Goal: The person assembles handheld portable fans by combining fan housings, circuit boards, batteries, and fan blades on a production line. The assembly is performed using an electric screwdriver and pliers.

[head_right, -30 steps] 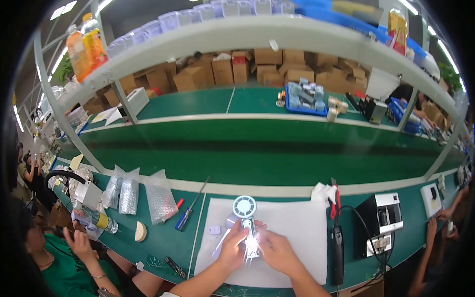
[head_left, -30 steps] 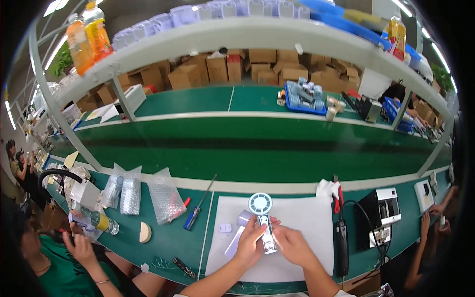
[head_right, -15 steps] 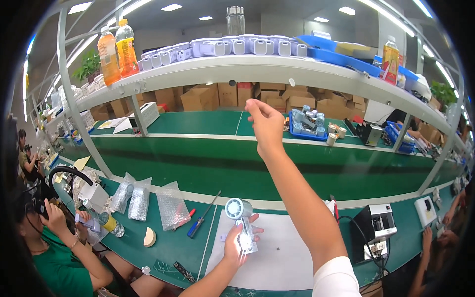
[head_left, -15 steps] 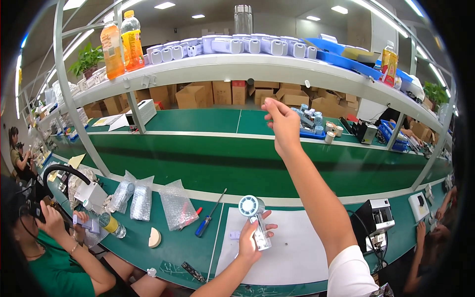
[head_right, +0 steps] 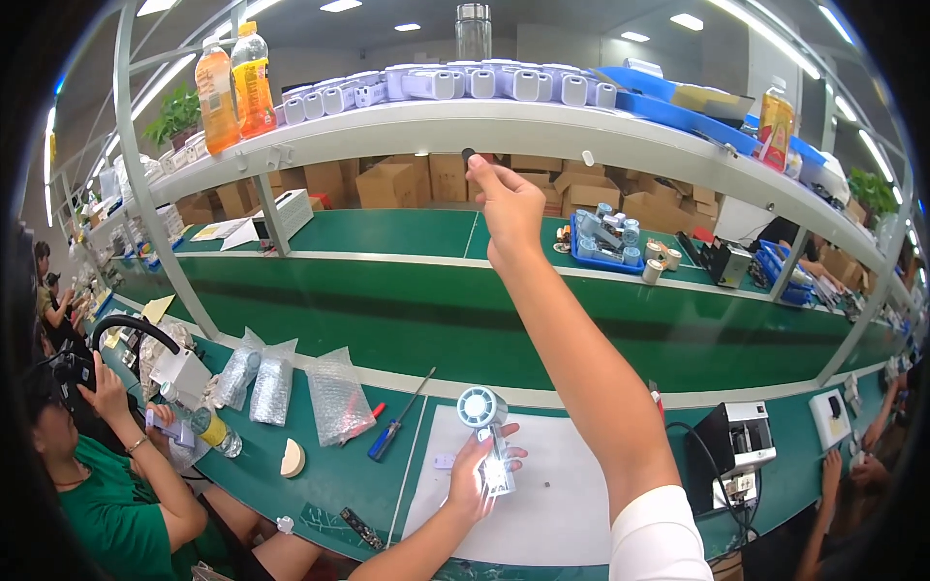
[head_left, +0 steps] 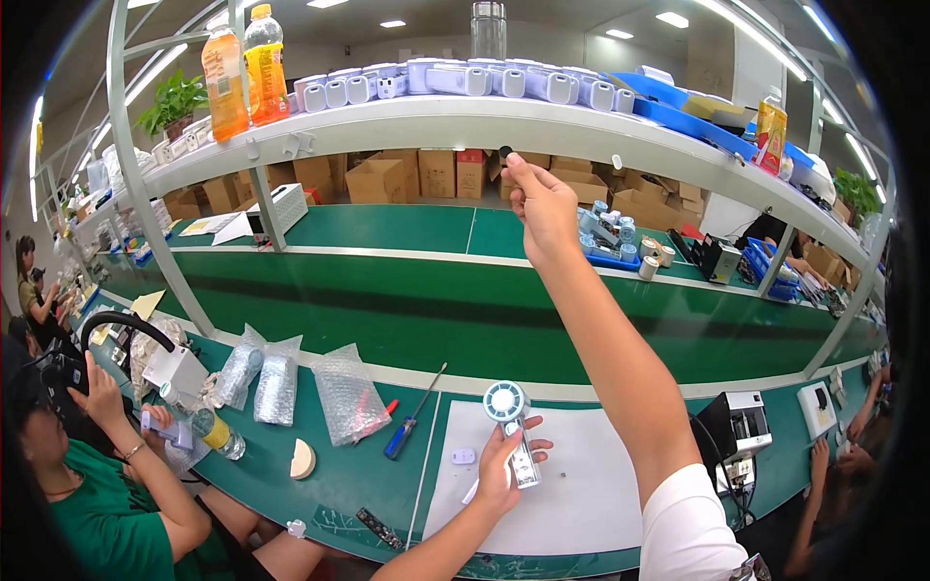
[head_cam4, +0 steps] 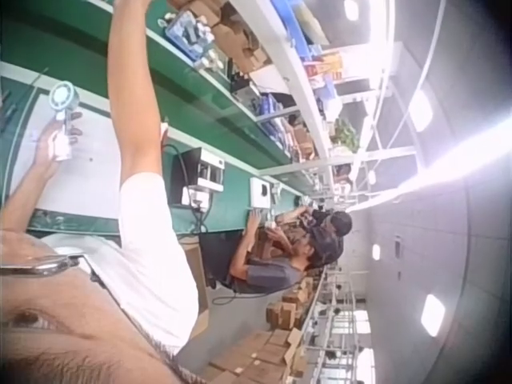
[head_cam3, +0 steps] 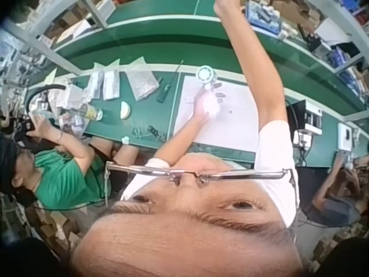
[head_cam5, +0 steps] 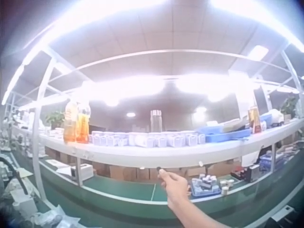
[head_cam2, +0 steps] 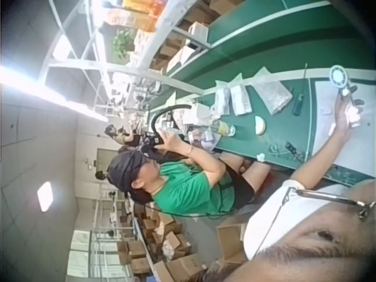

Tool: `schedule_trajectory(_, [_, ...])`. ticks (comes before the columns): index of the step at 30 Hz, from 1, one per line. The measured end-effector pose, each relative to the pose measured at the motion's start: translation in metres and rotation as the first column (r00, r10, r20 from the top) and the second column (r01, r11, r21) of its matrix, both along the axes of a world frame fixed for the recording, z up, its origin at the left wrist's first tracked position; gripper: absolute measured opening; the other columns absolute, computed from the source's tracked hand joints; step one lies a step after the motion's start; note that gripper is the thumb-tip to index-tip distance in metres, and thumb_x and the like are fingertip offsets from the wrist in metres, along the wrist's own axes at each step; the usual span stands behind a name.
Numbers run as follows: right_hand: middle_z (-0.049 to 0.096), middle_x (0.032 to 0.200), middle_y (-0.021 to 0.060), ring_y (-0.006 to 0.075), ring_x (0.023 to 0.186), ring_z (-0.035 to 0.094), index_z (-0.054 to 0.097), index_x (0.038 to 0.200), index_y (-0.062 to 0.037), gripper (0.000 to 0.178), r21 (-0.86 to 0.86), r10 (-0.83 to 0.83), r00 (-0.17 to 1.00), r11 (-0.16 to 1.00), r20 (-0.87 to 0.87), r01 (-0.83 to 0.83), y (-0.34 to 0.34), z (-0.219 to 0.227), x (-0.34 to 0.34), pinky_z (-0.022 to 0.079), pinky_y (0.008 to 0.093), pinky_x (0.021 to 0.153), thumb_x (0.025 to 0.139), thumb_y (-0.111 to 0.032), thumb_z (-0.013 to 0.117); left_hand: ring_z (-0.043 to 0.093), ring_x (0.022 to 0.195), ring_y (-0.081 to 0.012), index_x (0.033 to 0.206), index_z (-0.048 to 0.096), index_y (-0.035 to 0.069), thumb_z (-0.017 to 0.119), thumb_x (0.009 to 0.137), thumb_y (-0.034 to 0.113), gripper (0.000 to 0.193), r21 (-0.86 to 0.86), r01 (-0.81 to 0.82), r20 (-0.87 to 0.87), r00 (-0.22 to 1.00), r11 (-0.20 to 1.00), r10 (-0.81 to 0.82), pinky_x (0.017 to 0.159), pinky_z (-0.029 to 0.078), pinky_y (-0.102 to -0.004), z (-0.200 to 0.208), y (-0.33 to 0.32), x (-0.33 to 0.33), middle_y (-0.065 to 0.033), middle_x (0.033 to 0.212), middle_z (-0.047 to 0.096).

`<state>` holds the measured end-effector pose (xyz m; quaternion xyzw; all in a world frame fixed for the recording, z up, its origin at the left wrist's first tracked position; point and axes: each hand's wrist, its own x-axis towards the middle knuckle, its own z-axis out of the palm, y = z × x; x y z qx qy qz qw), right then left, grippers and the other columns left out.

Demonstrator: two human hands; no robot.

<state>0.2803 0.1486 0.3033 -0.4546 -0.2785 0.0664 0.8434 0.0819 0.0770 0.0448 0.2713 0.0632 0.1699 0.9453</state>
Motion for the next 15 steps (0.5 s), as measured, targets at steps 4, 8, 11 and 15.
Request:
schedule_trajectory(4, [0.067, 0.084, 0.0014, 0.0091, 0.070, 0.048, 0.073, 0.095, -0.0021, 0.024, 0.027, -0.033, 0.999, 0.999, 0.017, 0.032, -0.004, -0.004, 0.003, 0.040, 0.0246, 0.067, 0.084, -0.023, 0.076, 0.064, 0.098, -0.0278, 0.139, 0.035, 0.004, 0.047, 0.098, 0.014, 0.044, 0.011, 0.026, -0.018, 0.999, 1.000, -0.026, 0.078, 0.054, -0.0347, 0.001, -0.005, 0.000, -0.0173, 0.130, 0.054])
schedule_trajectory(8, [0.067, 0.082, 0.0012, 0.0072, 0.066, 0.046, 0.073, 0.092, -0.0003, 0.021, 0.064, -0.040, 0.999, 0.997, 0.013, 0.039, 0.000, 0.001, -0.014, 0.040, 0.0230, 0.065, 0.084, -0.020, 0.075, 0.064, 0.097, -0.0272, 0.138, 0.035, 0.003, 0.048, 0.098, 0.012, 0.044, 0.006, 0.023, -0.032, 0.999, 1.000, -0.023, 0.077, 0.054, -0.0343, -0.001, -0.007, -0.004, -0.0174, 0.130, 0.054])
schedule_trajectory(11, [0.066, 0.079, 0.0004, 0.0045, 0.063, 0.046, 0.073, 0.090, 0.0012, 0.019, 0.077, -0.114, 0.987, 0.991, 0.111, 0.105, -0.005, 0.009, -0.034, 0.038, 0.0212, 0.059, 0.085, -0.017, 0.073, 0.064, 0.095, -0.0265, 0.137, 0.034, 0.001, 0.050, 0.095, 0.008, 0.046, 0.030, 0.013, 0.001, 1.000, 0.999, -0.013, 0.075, 0.054, -0.0333, 0.000, -0.006, -0.002, -0.0183, 0.130, 0.053])
schedule_trajectory(15, [0.066, 0.076, -0.0006, 0.0018, 0.065, 0.050, 0.072, 0.090, 0.0030, 0.021, -0.057, -0.065, 0.914, 0.994, 0.400, 0.095, -0.046, 0.006, -0.076, 0.036, 0.0201, 0.054, 0.086, -0.017, 0.072, 0.064, 0.093, -0.0258, 0.138, 0.034, 0.001, 0.052, 0.092, 0.004, 0.049, 0.047, -0.005, 0.043, 0.999, 0.999, 0.003, 0.072, 0.053, -0.0330, 0.005, -0.004, 0.000, -0.0185, 0.130, 0.052])
